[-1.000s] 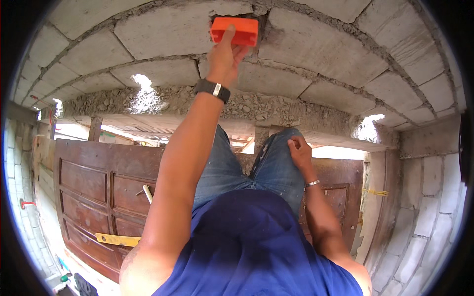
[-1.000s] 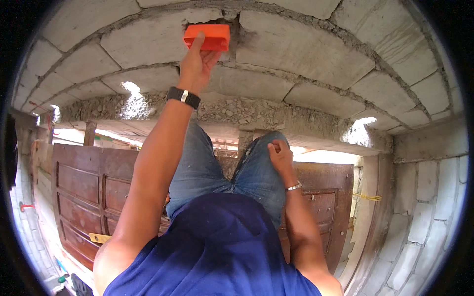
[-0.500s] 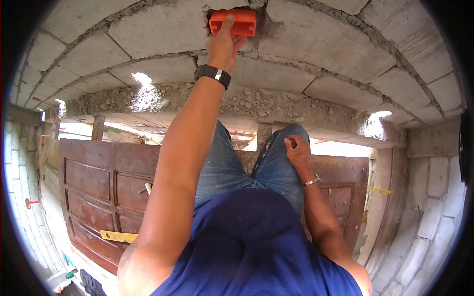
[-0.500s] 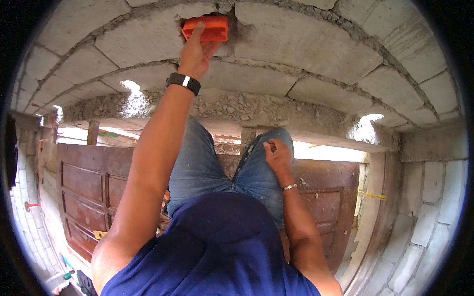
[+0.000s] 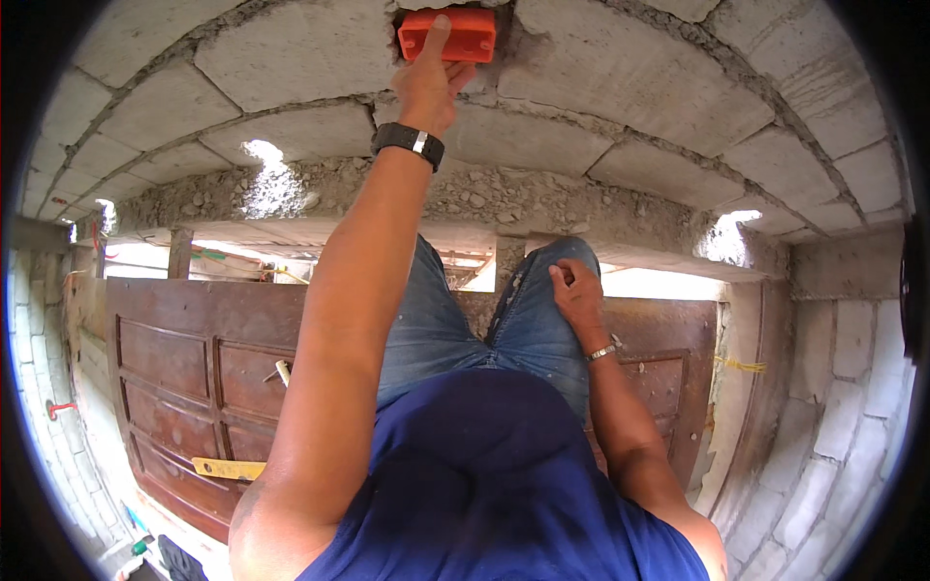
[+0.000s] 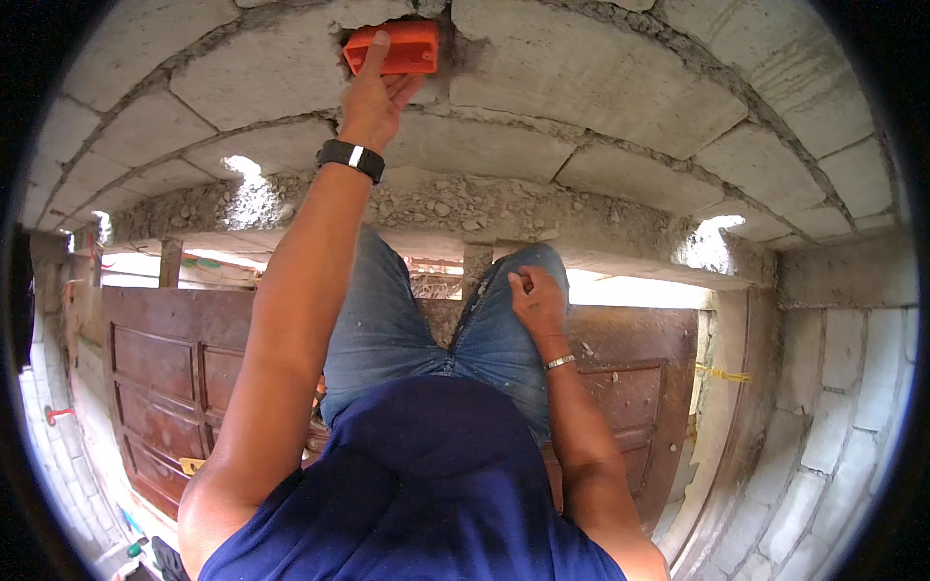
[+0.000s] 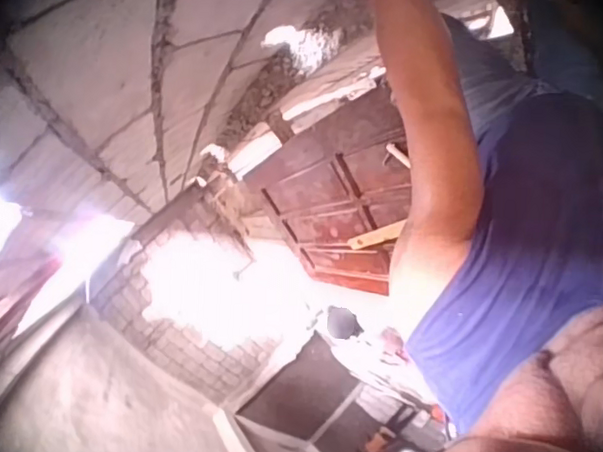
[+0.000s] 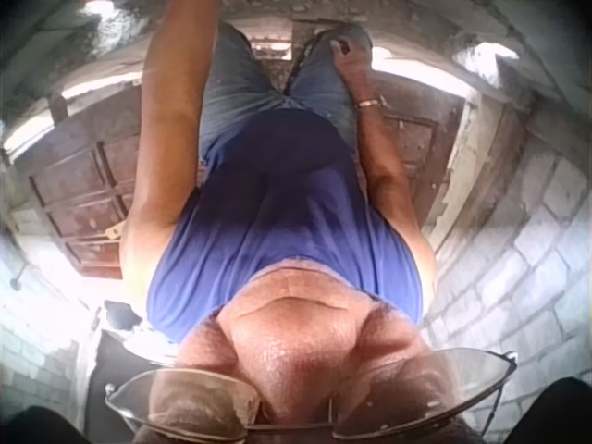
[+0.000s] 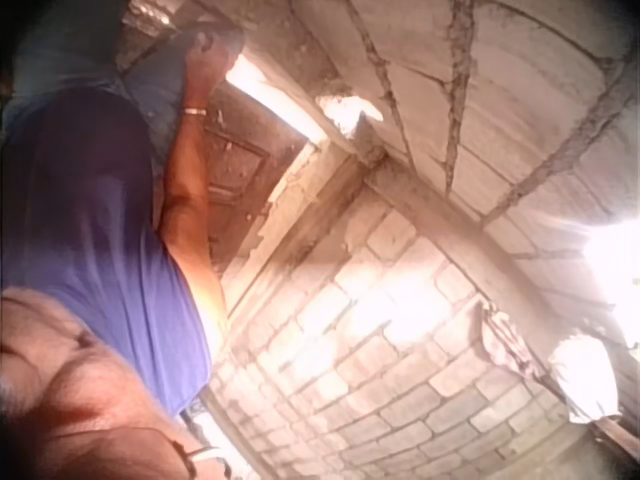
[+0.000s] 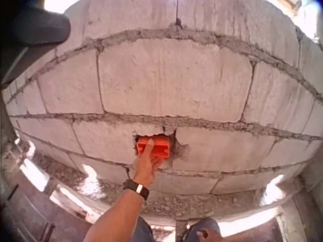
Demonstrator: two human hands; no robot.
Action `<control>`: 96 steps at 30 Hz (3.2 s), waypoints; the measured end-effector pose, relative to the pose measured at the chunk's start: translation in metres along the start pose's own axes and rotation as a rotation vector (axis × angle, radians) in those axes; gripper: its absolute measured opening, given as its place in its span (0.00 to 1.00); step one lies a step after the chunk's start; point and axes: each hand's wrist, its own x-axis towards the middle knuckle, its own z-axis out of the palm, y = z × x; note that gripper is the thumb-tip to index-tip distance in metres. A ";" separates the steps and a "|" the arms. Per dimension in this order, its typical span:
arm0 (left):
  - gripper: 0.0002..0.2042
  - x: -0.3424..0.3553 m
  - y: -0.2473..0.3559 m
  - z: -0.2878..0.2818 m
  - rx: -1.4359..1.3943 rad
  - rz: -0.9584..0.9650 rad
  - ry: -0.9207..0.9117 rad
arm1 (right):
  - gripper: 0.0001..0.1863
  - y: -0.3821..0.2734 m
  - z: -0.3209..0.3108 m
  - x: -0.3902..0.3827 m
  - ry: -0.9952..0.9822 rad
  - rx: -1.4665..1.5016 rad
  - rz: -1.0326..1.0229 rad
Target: Installing a red electrical junction box into a masonry wall using a hammer and a chisel-like tool.
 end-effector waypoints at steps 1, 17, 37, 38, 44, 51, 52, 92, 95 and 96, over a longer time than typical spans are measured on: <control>0.29 0.003 0.000 -0.002 -0.014 0.003 -0.024 | 0.14 0.000 0.001 0.000 0.001 -0.004 -0.008; 0.27 0.004 -0.006 -0.003 -0.061 0.035 -0.049 | 0.13 -0.003 -0.001 0.002 -0.011 -0.019 0.021; 0.29 0.005 -0.010 0.001 -0.034 0.072 -0.060 | 0.13 -0.003 0.000 0.002 -0.009 -0.021 0.029; 0.28 0.006 -0.009 0.000 -0.057 0.062 -0.081 | 0.13 -0.001 0.001 0.002 -0.013 -0.045 0.010; 0.27 0.007 -0.011 0.005 -0.052 0.061 -0.071 | 0.13 0.003 0.002 0.004 -0.021 -0.021 0.034; 0.26 0.001 -0.011 0.014 -0.053 0.097 -0.011 | 0.13 -0.001 -0.002 0.004 -0.020 0.013 0.062; 0.25 0.001 -0.012 0.014 -0.059 0.103 -0.013 | 0.13 -0.004 -0.004 0.004 -0.021 0.018 0.066; 0.30 -0.024 -0.008 0.036 0.095 0.090 0.118 | 0.10 0.002 -0.019 0.006 0.085 0.230 0.113; 0.29 -0.024 -0.010 0.035 0.124 0.096 0.089 | 0.11 0.001 -0.025 0.005 0.076 0.303 0.173; 0.28 -0.026 -0.011 0.033 0.124 0.105 0.094 | 0.11 0.004 -0.024 0.004 0.065 0.305 0.181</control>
